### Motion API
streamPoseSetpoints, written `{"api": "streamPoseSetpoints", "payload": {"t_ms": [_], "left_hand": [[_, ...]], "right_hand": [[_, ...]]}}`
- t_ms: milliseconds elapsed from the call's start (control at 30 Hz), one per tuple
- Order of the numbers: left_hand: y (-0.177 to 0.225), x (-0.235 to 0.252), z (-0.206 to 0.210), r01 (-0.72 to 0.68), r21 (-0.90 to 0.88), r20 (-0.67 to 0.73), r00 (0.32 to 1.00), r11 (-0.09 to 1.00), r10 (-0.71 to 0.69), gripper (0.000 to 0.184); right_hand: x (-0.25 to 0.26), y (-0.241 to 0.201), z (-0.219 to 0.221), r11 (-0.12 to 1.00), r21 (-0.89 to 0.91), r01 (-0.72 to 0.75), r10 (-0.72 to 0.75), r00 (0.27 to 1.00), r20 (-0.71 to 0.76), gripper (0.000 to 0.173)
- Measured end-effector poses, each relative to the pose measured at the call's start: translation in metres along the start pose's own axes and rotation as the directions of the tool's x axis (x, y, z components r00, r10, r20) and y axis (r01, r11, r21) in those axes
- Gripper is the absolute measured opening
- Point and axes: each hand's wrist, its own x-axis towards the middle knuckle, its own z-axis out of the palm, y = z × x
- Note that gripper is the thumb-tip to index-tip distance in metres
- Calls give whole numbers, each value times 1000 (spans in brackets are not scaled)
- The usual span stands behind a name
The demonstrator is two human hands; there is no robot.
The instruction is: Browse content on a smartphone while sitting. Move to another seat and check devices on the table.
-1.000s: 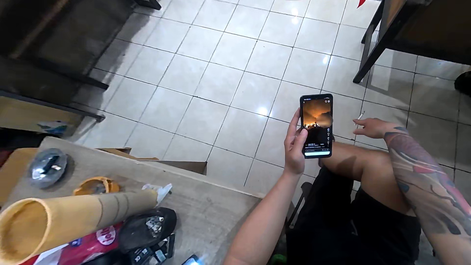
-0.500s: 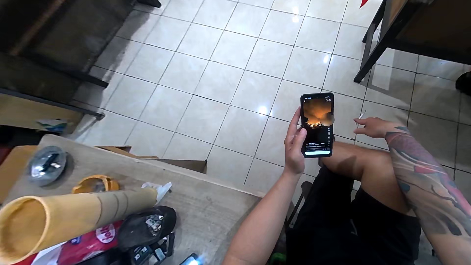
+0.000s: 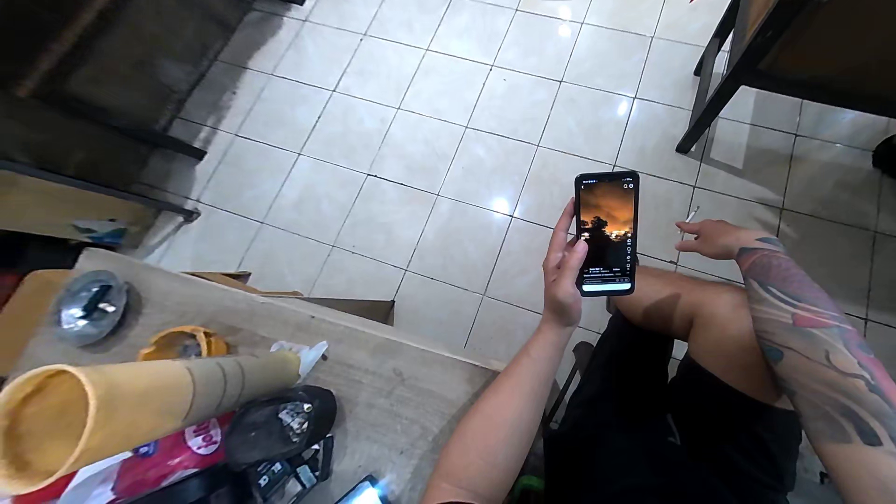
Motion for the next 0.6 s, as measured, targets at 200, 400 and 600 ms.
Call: {"api": "streamPoseSetpoints", "payload": {"t_ms": [200,400,600], "left_hand": [[-1,0,-1,0,1,2,1000,1000,0,58],[-1,0,-1,4,-14,24,1000,1000,-4,63],[-1,1,-2,26,-38,42,999,999,-25,82]], "right_hand": [[1,1,1,1000,16,-15,15,1000,-3,69],[1,2,1,1000,19,-10,10,1000,-8,69],[-2,-1,0,1000,18,-1,1,1000,-7,68]]}}
